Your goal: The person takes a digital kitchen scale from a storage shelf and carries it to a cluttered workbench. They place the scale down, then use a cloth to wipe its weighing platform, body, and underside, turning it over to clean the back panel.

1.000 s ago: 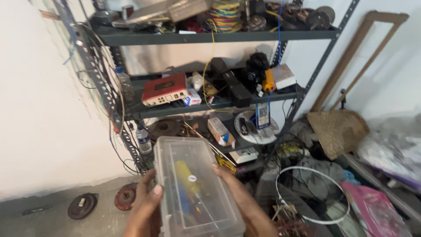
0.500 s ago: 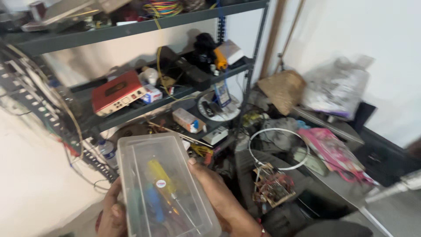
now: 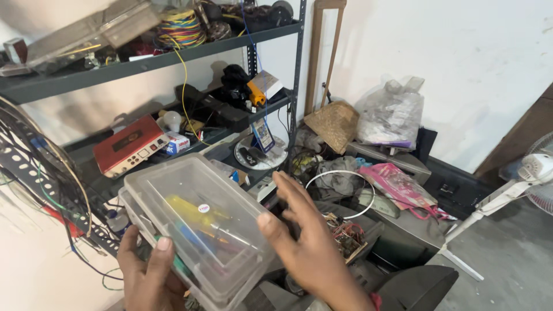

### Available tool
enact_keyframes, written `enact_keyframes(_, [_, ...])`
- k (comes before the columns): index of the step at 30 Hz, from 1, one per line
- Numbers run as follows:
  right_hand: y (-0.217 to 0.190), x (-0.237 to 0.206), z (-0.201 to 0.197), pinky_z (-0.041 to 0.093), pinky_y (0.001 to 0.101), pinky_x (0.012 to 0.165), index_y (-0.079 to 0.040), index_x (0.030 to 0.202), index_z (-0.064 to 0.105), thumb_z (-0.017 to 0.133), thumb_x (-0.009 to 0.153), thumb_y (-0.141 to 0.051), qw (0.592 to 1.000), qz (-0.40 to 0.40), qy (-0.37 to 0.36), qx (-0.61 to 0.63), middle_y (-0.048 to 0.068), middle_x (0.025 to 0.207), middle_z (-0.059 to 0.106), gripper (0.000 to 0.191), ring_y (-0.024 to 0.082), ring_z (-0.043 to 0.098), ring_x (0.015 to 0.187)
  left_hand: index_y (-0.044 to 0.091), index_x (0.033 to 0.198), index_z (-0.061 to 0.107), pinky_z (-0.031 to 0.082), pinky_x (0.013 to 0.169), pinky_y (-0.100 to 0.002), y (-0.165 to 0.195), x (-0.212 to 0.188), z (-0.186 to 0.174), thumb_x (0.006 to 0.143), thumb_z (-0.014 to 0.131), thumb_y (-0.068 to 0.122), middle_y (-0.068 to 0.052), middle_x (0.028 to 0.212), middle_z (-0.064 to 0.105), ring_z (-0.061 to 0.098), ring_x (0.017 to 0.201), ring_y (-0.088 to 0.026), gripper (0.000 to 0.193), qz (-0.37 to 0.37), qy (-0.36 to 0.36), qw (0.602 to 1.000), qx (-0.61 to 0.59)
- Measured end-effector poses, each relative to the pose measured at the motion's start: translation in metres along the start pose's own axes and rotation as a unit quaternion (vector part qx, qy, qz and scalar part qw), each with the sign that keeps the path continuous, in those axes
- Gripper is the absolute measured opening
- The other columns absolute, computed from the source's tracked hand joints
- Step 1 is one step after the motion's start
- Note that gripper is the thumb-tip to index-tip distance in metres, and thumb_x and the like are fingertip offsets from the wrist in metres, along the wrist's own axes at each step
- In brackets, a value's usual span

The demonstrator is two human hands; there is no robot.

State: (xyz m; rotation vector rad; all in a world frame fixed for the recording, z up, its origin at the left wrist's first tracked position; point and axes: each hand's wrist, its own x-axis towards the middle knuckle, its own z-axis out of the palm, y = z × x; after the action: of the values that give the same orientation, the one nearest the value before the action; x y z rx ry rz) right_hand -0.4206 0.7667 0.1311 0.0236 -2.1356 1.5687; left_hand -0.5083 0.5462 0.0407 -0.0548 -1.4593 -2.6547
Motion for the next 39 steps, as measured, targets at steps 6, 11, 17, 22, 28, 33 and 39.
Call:
enact_keyframes(6, [-0.016, -0.020, -0.017, 0.023, 0.0553, 0.122, -0.019, 0.150, 0.060, 0.069, 0.088, -0.043, 0.855, -0.335, -0.087, -0.386, 0.012, 0.163, 0.043, 0.068, 0.028, 0.044, 0.150, 0.008, 0.160, 0.011, 0.062, 0.079, -0.051, 0.008, -0.015, 0.053, 0.087, 0.065, 0.021, -0.030, 0.131, 0.059, 0.069, 0.109, -0.036, 0.092, 0.010, 0.051, 0.998, 0.025])
enact_keyframes(11, [-0.006, -0.021, -0.025, 0.034, 0.0552, 0.117, -0.015, 0.128, 0.071, 0.076, 0.090, -0.038, 0.911, -0.346, -0.071, -0.211, 0.010, 0.138, 0.064, 0.045, 0.030, 0.062, 0.131, 0.012, 0.163, 0.017, 0.055, 0.067, -0.050, -0.009, -0.025, 0.073, 0.089, 0.068, 0.022, -0.030, 0.124, 0.061, 0.066, 0.099, -0.036, 0.090, -0.020, 0.052, 0.998, 0.025])
enact_keyframes(17, [-0.010, -0.015, -0.055, 0.056, 0.0426, 0.104, -0.014, 0.123, 0.074, 0.078, 0.090, -0.037, 0.971, -0.210, -0.066, -0.090, 0.005, 0.128, 0.072, 0.041, 0.025, 0.068, 0.121, 0.013, 0.162, 0.017, 0.059, 0.078, -0.049, -0.015, -0.032, 0.093, 0.086, 0.073, 0.027, -0.025, 0.131, 0.063, 0.066, 0.110, -0.033, 0.096, -0.001, 0.050, 0.999, -0.001])
enact_keyframes(22, [-0.016, 0.000, -0.056, 0.039, 0.0504, 0.106, -0.008, 0.121, 0.072, 0.084, 0.078, -0.031, 0.912, -0.349, -0.110, -0.185, 0.013, 0.134, 0.064, 0.050, 0.035, 0.058, 0.126, 0.012, 0.158, 0.016, 0.053, 0.086, -0.038, -0.004, -0.038, 0.104, 0.078, 0.075, 0.033, -0.022, 0.142, 0.051, 0.058, 0.119, -0.028, 0.101, 0.003, 0.086, 0.993, 0.076])
enact_keyframes(28, [-0.016, 0.023, -0.047, 0.049, 0.0424, 0.102, -0.009, 0.119, 0.073, 0.080, 0.078, -0.020, 0.942, -0.275, -0.154, -0.117, 0.009, 0.131, 0.068, 0.043, 0.030, 0.064, 0.123, 0.007, 0.162, 0.012, 0.048, 0.094, -0.048, 0.002, -0.044, 0.111, 0.087, 0.077, 0.037, -0.025, 0.154, 0.043, 0.051, 0.133, -0.034, 0.103, 0.061, 0.073, 0.992, 0.081])
enact_keyframes(33, [-0.005, 0.043, -0.047, 0.051, 0.0413, 0.103, -0.008, 0.119, 0.072, 0.078, 0.080, -0.020, 0.938, -0.278, -0.182, -0.094, 0.008, 0.129, 0.069, 0.041, 0.028, 0.065, 0.123, 0.003, 0.156, 0.008, 0.038, 0.111, -0.043, 0.005, -0.036, 0.123, 0.083, 0.075, 0.035, -0.026, 0.153, 0.040, 0.043, 0.140, -0.032, 0.103, 0.092, 0.091, 0.988, 0.082])
enact_keyframes(39, [0.031, 0.057, -0.033, 0.041, 0.0463, 0.113, -0.004, 0.124, 0.071, 0.065, 0.097, -0.037, 0.946, -0.307, -0.086, -0.061, 0.019, 0.141, 0.062, 0.043, 0.035, 0.056, 0.134, 0.006, 0.157, 0.009, 0.037, 0.112, -0.042, 0.010, -0.035, 0.126, 0.084, 0.075, 0.033, -0.026, 0.154, 0.037, 0.044, 0.141, -0.031, 0.102, 0.090, 0.155, 0.983, 0.037])
